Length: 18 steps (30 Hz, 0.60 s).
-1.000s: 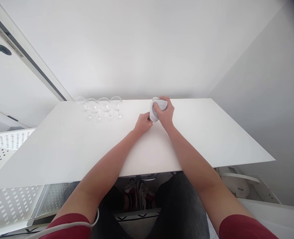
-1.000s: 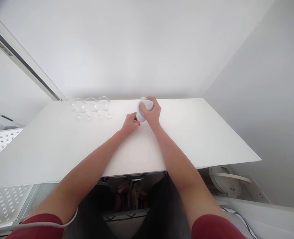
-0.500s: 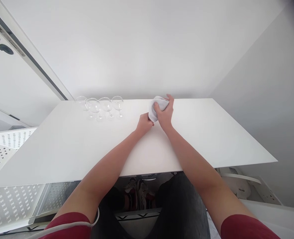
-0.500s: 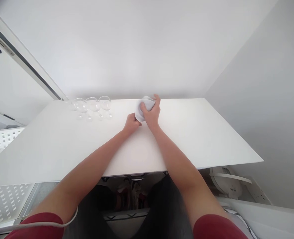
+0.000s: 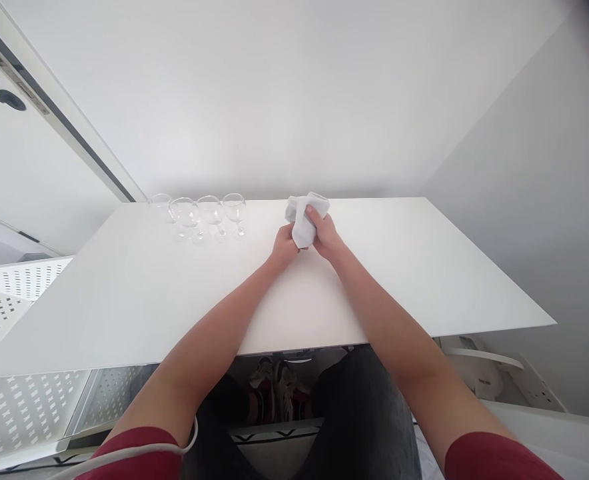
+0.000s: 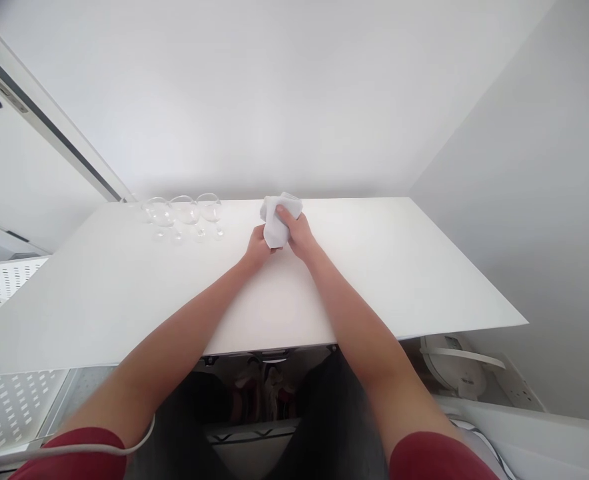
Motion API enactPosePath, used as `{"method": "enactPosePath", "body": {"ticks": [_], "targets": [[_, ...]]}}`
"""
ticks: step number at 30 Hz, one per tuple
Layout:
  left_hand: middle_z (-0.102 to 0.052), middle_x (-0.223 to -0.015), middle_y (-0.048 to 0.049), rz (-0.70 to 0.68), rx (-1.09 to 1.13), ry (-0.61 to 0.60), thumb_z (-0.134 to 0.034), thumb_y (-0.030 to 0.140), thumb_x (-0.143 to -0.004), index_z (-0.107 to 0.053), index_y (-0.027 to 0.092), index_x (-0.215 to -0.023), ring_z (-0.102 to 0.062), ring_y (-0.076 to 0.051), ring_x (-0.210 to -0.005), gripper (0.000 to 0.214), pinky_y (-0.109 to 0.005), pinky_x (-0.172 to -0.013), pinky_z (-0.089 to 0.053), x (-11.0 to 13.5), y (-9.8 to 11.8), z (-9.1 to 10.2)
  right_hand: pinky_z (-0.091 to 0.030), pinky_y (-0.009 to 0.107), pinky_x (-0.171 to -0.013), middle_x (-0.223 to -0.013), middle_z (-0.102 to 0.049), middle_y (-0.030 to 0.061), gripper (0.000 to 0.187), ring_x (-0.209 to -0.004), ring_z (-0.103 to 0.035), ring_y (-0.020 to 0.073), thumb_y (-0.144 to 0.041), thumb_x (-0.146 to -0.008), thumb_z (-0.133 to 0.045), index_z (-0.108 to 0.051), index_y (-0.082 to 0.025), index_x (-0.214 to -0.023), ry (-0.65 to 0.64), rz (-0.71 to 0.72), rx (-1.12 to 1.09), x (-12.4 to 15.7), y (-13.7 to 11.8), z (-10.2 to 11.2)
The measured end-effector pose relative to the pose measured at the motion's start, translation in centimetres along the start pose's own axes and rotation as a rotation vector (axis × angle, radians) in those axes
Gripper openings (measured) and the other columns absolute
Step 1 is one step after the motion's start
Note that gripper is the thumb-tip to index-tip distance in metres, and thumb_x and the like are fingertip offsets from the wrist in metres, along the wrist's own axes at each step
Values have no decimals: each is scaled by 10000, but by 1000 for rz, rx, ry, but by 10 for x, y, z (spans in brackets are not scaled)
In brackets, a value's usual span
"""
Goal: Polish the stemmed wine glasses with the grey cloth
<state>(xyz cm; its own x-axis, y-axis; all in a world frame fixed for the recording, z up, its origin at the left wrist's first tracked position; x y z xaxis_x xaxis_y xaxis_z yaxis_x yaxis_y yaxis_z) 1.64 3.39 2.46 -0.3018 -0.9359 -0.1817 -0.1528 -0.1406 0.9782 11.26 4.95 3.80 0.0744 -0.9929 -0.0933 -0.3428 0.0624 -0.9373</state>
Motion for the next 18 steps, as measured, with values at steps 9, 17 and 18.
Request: {"method": "enactPosePath", "body": {"ticks": [9,17,18], "targets": [[-503,-604,-4,39,-67,-13,-582,191,-644,-513,199,-649,-473,-131,-600,70,-273,-526,-312,-2,-1,1,-596,360,-654,-857,-697,49,559,-882,-683,244,-724,-740,-786,-665,-225,-962,5,1,-59,-4,-5,13],[-478,-594,3,117,-50,-38,-560,171,-610,-465,206,-645,-489,-133,-568,107,-273,-508,-300,-4,-19,-3,-582,339,-803,-1118,-677,42,527,-1001,-651,207,-548,-724,-847,-641,-268,-1120,284,317,198,2,-32,36],[-498,-588,2,60,-167,5,-558,160,-612,-457,207,-632,-505,-142,-577,113,-284,-530,-333,-4,-16,0,-577,334,-817,-1138,-669,37,538,-1020,-642,204,-515,-707,-863,-635,-279,-1134,340,385,288,6,-39,37]]}}
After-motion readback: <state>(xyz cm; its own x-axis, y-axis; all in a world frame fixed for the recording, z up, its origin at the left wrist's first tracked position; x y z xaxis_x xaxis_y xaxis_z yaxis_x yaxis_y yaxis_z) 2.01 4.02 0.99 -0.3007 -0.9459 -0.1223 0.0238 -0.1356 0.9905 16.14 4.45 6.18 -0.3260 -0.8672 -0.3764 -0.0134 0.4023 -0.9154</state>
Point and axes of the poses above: each hand's wrist, its own x-axis away from the middle knuckle, its own z-axis out of the back of the hand, y = z × x, the point moved 9 cm from there along -x, towards the middle knuckle
